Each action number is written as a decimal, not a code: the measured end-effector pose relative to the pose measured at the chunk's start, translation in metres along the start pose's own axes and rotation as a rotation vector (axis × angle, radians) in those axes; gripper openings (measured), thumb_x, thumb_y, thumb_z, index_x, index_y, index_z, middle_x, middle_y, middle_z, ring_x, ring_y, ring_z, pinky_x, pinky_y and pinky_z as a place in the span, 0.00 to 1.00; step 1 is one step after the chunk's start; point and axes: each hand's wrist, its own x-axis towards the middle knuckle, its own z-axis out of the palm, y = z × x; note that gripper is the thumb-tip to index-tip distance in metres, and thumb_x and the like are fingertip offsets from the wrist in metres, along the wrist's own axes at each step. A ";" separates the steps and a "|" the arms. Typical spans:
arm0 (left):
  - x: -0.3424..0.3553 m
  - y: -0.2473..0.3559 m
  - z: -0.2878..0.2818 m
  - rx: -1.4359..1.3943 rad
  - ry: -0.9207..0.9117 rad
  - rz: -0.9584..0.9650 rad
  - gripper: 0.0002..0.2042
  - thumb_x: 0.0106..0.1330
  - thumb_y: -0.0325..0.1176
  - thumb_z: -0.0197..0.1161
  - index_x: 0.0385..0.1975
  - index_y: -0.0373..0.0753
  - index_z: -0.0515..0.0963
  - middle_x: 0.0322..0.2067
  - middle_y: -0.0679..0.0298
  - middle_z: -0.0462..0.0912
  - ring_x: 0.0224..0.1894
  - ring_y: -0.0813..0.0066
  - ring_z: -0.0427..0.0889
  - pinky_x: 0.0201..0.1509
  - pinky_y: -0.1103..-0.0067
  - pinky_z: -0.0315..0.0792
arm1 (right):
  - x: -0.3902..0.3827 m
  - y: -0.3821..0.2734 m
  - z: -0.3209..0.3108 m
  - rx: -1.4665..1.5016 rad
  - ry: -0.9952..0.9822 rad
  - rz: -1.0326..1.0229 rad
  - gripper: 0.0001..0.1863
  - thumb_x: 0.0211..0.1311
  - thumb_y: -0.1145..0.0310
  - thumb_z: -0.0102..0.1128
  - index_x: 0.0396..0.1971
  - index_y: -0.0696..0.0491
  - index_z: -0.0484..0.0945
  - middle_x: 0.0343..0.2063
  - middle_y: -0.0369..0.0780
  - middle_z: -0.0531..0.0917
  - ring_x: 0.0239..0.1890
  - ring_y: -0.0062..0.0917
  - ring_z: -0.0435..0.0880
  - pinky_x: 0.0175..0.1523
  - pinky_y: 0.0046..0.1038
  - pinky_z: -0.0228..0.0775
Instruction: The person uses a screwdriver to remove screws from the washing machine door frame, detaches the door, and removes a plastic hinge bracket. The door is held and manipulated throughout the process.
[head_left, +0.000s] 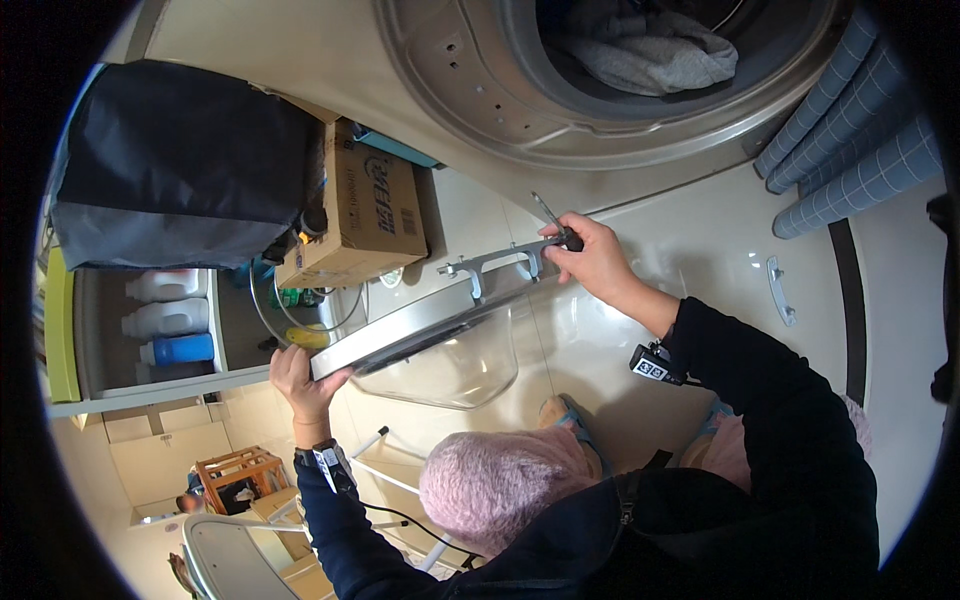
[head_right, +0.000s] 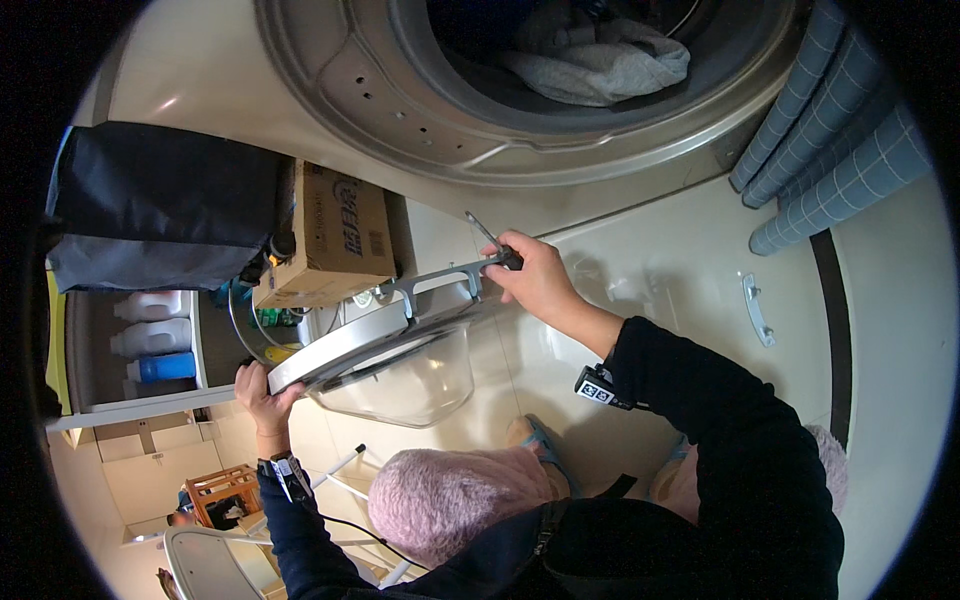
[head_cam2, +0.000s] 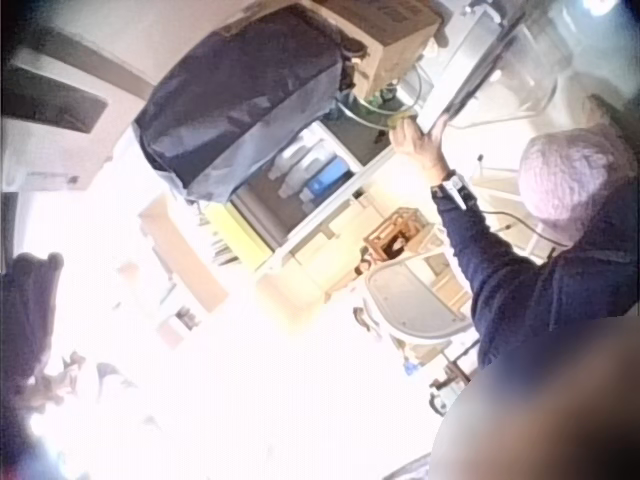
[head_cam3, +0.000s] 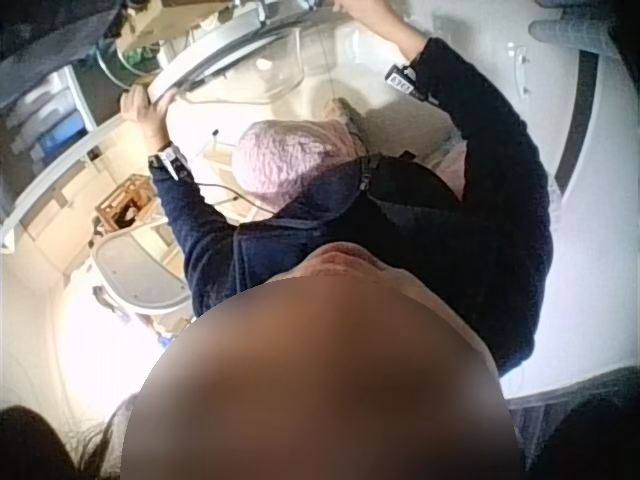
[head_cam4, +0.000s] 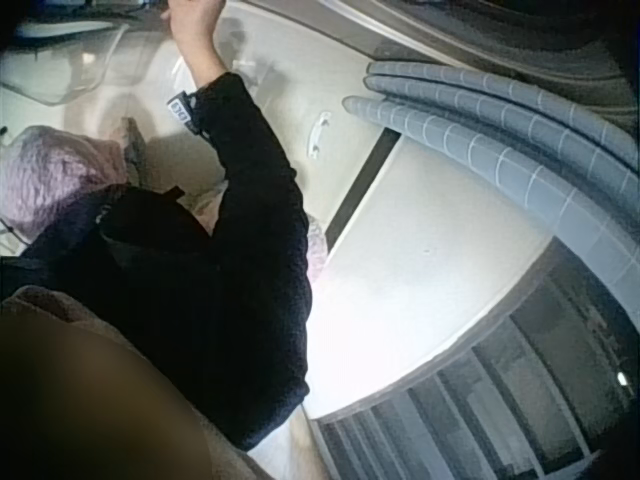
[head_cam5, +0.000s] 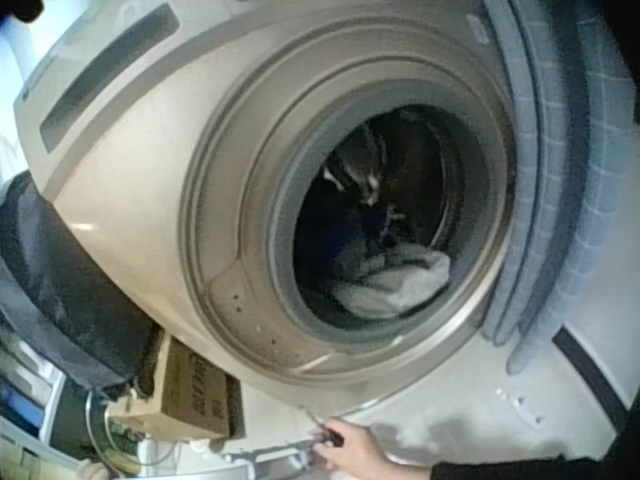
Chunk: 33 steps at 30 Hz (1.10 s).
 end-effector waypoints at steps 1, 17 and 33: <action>0.000 0.000 0.000 -0.003 0.001 -0.003 0.34 0.44 0.68 0.68 0.16 0.37 0.68 0.17 0.60 0.68 0.21 0.61 0.65 0.26 0.70 0.59 | 0.000 0.001 -0.001 0.021 -0.005 -0.014 0.11 0.55 0.73 0.66 0.39 0.57 0.78 0.32 0.36 0.84 0.26 0.17 0.80 0.24 0.20 0.73; 0.005 0.001 0.002 0.012 0.025 0.004 0.35 0.43 0.68 0.69 0.13 0.38 0.65 0.15 0.61 0.66 0.19 0.62 0.64 0.24 0.71 0.59 | 0.002 -0.009 0.003 0.008 -0.012 0.066 0.10 0.58 0.74 0.63 0.40 0.56 0.77 0.29 0.34 0.80 0.27 0.16 0.78 0.33 0.21 0.71; 0.010 0.012 -0.002 0.025 -0.003 -0.114 0.33 0.39 0.64 0.73 0.11 0.39 0.65 0.12 0.61 0.65 0.16 0.62 0.64 0.22 0.72 0.60 | -0.029 -0.067 0.029 0.428 -0.075 0.106 0.02 0.62 0.76 0.49 0.31 0.54 0.72 0.26 0.34 0.77 0.22 0.12 0.70 0.24 0.16 0.60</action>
